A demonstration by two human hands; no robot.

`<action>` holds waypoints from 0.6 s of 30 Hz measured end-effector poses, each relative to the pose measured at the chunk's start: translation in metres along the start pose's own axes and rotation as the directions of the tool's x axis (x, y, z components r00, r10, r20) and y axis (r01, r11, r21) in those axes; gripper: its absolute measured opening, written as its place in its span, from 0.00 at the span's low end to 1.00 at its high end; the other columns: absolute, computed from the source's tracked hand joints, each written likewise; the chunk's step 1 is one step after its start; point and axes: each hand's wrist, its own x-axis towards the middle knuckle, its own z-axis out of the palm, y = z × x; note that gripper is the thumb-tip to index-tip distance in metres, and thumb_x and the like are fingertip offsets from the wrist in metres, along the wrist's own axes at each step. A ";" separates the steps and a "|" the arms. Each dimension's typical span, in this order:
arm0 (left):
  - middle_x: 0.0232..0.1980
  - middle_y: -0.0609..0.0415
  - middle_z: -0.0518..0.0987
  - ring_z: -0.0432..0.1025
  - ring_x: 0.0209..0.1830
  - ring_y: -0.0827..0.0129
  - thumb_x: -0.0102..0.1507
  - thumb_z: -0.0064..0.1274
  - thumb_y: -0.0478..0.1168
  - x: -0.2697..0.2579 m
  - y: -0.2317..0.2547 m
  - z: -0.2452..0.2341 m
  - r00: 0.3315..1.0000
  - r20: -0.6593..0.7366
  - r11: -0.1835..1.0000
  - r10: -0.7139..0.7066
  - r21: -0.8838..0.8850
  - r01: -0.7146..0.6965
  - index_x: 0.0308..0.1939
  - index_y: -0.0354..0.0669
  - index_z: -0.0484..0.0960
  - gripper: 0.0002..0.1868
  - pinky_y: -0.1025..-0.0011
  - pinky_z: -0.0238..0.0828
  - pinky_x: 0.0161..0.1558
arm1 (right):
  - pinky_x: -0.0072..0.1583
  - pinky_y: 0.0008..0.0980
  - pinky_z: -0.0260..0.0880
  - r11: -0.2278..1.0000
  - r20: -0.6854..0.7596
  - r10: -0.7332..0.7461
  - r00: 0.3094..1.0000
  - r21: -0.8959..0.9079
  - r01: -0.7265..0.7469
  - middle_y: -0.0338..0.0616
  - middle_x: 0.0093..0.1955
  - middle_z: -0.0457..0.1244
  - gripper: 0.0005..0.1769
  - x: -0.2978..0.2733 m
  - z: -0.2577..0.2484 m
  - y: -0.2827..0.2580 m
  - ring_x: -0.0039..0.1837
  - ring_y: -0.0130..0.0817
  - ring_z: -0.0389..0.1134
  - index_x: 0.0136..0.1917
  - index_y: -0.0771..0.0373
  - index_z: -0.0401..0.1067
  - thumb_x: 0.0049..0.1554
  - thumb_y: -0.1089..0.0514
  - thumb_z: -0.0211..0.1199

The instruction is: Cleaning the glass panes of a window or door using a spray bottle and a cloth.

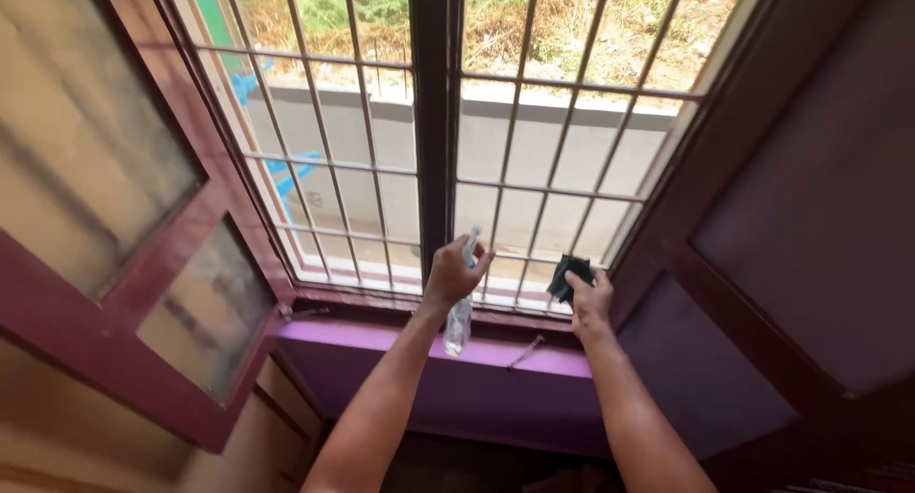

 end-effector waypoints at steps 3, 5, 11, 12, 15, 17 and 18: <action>0.21 0.50 0.79 0.77 0.20 0.67 0.64 0.60 0.48 0.003 0.040 0.005 0.984 0.109 0.990 -0.142 0.007 0.142 0.30 0.41 0.78 0.16 0.65 0.76 0.24 | 0.46 0.32 0.78 0.996 0.071 -0.080 0.994 0.049 0.077 0.45 0.51 0.68 0.18 -0.008 -0.024 -0.016 0.49 0.34 0.73 0.58 0.64 0.71 0.54 0.69 0.68; 0.20 0.51 0.78 0.77 0.19 0.66 0.64 0.60 0.49 -0.001 0.045 0.014 0.985 0.101 0.990 -0.137 0.034 0.134 0.29 0.41 0.78 0.17 0.65 0.75 0.24 | 0.44 0.32 0.77 0.997 0.076 -0.053 0.996 0.053 0.049 0.44 0.51 0.68 0.17 -0.028 -0.027 -0.045 0.48 0.33 0.72 0.58 0.63 0.71 0.55 0.68 0.67; 0.20 0.51 0.78 0.77 0.19 0.65 0.64 0.59 0.49 -0.028 0.060 0.025 0.984 0.054 0.984 -0.168 0.063 0.164 0.29 0.41 0.78 0.17 0.63 0.74 0.25 | 0.40 0.30 0.74 0.999 0.100 0.037 0.994 0.028 -0.040 0.41 0.51 0.68 0.14 -0.065 -0.048 -0.075 0.48 0.31 0.71 0.58 0.61 0.71 0.58 0.66 0.64; 0.20 0.51 0.78 0.77 0.19 0.64 0.64 0.60 0.48 -0.032 0.059 0.023 0.988 0.022 0.986 -0.152 0.079 0.150 0.29 0.41 0.78 0.16 0.63 0.75 0.25 | 0.40 0.30 0.74 0.999 0.112 0.038 0.993 0.022 -0.041 0.41 0.51 0.68 0.14 -0.068 -0.049 -0.074 0.48 0.30 0.71 0.58 0.61 0.71 0.58 0.66 0.64; 0.22 0.52 0.79 0.77 0.22 0.64 0.64 0.60 0.47 -0.047 0.069 0.005 0.993 -0.062 0.993 -0.102 0.057 0.106 0.29 0.40 0.78 0.16 0.61 0.75 0.28 | 0.40 0.32 0.76 0.999 0.156 0.010 0.988 0.034 -0.016 0.43 0.50 0.68 0.13 -0.058 -0.058 -0.044 0.47 0.31 0.71 0.57 0.62 0.71 0.58 0.67 0.65; 0.22 0.51 0.79 0.78 0.22 0.64 0.64 0.60 0.47 -0.059 0.063 -0.010 0.986 -0.066 0.986 -0.153 0.063 0.157 0.30 0.41 0.78 0.15 0.63 0.76 0.27 | 0.40 0.33 0.77 0.999 0.192 0.035 0.981 0.027 -0.041 0.44 0.50 0.68 0.14 -0.073 -0.040 -0.041 0.47 0.32 0.72 0.57 0.63 0.71 0.58 0.67 0.65; 0.22 0.51 0.80 0.78 0.22 0.64 0.64 0.60 0.47 -0.068 0.061 -0.019 0.979 -0.061 0.978 -0.197 0.055 0.200 0.31 0.41 0.79 0.15 0.64 0.77 0.27 | 0.41 0.34 0.78 0.998 0.214 0.051 0.975 0.018 -0.056 0.45 0.50 0.68 0.14 -0.082 -0.031 -0.039 0.46 0.33 0.72 0.58 0.64 0.70 0.58 0.67 0.64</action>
